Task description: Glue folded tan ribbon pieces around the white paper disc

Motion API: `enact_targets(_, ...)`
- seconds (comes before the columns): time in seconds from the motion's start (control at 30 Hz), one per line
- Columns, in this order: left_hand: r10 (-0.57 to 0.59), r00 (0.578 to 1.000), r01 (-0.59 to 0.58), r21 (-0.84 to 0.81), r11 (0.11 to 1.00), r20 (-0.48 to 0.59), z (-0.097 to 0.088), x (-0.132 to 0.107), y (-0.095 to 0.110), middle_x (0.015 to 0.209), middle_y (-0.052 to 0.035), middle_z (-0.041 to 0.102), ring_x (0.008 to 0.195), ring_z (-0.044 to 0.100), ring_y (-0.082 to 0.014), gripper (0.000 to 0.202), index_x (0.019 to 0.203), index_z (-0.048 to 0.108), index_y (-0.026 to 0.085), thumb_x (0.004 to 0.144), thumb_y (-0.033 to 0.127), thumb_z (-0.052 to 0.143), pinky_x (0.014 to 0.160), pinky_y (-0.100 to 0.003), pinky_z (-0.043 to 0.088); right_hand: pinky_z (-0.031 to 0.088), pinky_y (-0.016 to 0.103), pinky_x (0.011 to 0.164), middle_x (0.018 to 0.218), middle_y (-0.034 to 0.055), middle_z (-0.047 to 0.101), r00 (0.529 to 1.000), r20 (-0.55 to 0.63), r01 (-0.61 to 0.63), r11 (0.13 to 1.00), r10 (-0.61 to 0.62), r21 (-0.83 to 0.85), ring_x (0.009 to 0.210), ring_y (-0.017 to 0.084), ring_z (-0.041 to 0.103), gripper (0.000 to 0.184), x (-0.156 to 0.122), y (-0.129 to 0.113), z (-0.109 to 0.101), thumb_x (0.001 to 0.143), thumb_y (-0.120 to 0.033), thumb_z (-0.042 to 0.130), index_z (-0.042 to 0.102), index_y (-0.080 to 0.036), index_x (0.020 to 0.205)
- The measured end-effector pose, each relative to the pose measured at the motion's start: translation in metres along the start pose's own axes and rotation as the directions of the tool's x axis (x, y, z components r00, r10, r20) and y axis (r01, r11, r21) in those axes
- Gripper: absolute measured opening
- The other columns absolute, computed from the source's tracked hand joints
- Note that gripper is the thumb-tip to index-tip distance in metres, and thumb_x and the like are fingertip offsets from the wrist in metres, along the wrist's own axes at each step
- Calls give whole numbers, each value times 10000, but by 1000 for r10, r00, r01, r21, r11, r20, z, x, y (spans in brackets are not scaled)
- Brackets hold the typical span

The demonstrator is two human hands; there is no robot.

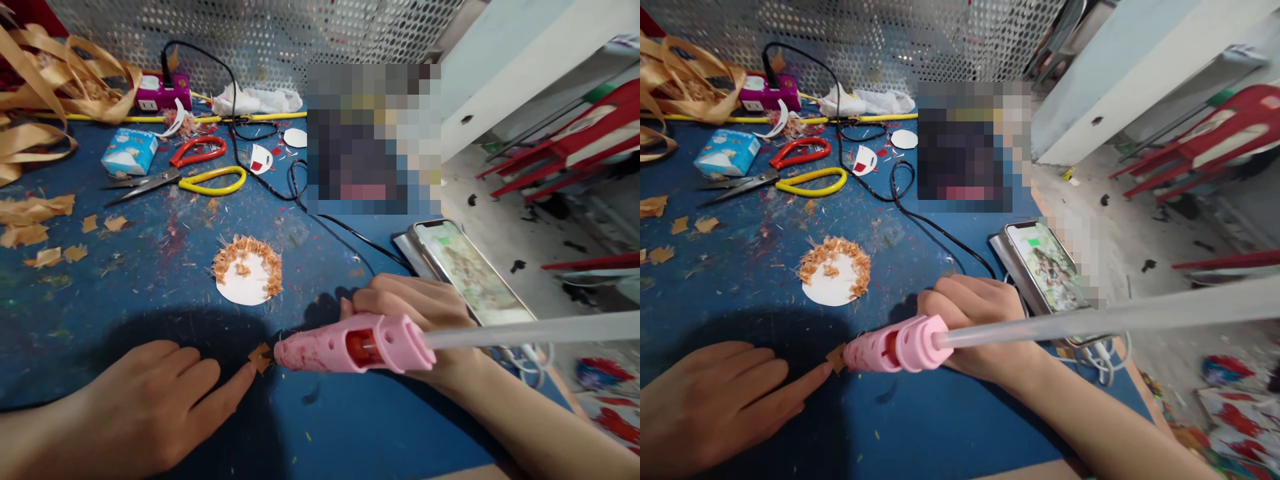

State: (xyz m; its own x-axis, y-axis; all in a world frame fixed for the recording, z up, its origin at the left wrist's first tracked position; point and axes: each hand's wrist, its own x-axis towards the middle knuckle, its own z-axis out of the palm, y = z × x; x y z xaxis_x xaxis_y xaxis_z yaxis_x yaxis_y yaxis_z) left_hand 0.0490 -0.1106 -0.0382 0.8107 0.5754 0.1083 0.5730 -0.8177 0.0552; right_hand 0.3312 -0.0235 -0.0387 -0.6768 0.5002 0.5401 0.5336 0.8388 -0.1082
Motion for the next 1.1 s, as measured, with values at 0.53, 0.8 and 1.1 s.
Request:
enact_targets(0.53,59,998,-61,56,997,38,7,-2,0,650,46,584,507,507,-137,317,1286,482,135,986,136,377,466,-311,231,261,293,460,473,-21,432,948,99,318,867,-304,-384,491,127,353,273,34,-28,-31,861,-188,614,571,-198,592)
enact_targets(0.8,53,998,-55,69,996,36,7,-1,1,596,42,571,455,510,-140,320,1215,548,149,897,145,514,418,-317,223,240,277,450,459,-40,428,897,115,436,812,-427,-388,477,134,334,280,46,-36,-39,897,-148,547,543,-204,623)
enact_targets(1.1,24,995,-33,90,995,96,8,-2,3,657,27,603,501,558,-154,337,1235,546,182,899,185,566,419,-305,292,214,280,428,458,-48,397,825,143,551,719,-547,-424,465,125,315,207,53,-37,-44,850,-213,628,556,-203,655)
